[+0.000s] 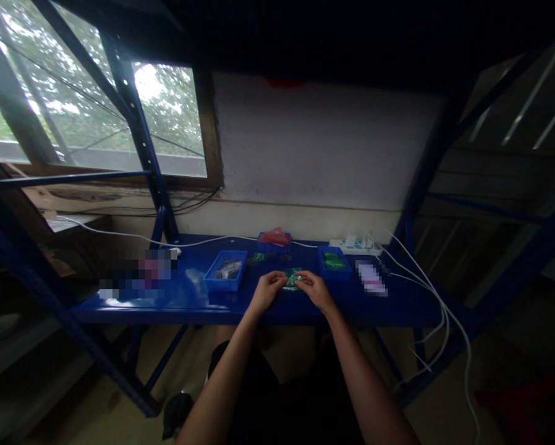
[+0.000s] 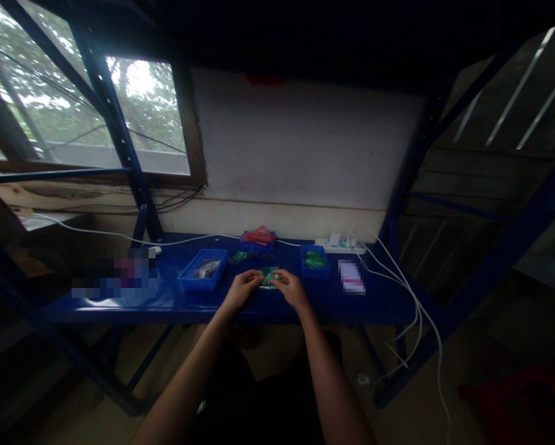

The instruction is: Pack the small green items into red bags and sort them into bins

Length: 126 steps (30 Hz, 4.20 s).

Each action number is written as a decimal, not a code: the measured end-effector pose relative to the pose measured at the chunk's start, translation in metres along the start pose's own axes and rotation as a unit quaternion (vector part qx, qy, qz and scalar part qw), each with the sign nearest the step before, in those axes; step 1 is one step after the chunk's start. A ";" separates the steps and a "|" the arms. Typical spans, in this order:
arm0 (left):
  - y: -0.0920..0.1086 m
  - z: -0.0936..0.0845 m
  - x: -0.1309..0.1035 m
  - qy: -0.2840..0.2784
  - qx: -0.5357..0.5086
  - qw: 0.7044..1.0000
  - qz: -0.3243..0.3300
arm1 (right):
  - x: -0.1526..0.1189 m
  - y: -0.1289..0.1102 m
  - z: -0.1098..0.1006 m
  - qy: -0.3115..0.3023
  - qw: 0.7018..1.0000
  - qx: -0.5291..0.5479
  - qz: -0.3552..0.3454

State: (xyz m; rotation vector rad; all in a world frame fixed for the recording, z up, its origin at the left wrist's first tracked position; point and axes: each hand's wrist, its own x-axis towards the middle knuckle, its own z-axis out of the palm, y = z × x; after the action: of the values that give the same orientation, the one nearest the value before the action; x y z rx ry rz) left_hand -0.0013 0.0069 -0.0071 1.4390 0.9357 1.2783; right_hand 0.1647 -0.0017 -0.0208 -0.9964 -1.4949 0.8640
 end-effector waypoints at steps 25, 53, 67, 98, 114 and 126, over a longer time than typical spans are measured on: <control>-0.016 -0.003 0.009 -0.066 -0.014 0.997 0.022 | 0.004 0.017 0.000 -0.008 1.000 -0.003 -0.020; -0.005 -0.003 0.001 -0.087 0.149 0.976 0.130 | 0.000 0.007 -0.001 -0.021 0.990 -0.121 -0.064; -0.005 0.000 0.002 -0.086 0.072 0.993 0.039 | -0.001 0.002 -0.001 0.024 0.993 -0.102 -0.047; -0.005 -0.001 0.000 -0.105 0.044 0.992 0.049 | -0.004 -0.007 -0.004 -0.064 0.997 -0.048 -0.021; -0.006 0.001 -0.001 -0.101 0.029 0.993 0.052 | -0.004 -0.005 0.000 -0.036 0.999 -0.011 -0.018; -0.008 0.001 0.001 -0.096 0.058 0.992 0.056 | -0.003 -0.004 -0.001 0.017 0.995 -0.082 -0.052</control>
State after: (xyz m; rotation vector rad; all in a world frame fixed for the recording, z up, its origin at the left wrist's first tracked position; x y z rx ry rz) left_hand 0.0006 0.0100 -0.0140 1.6924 0.8204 1.1578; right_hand 0.1657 -0.0062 -0.0177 -1.0377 -1.5936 0.6564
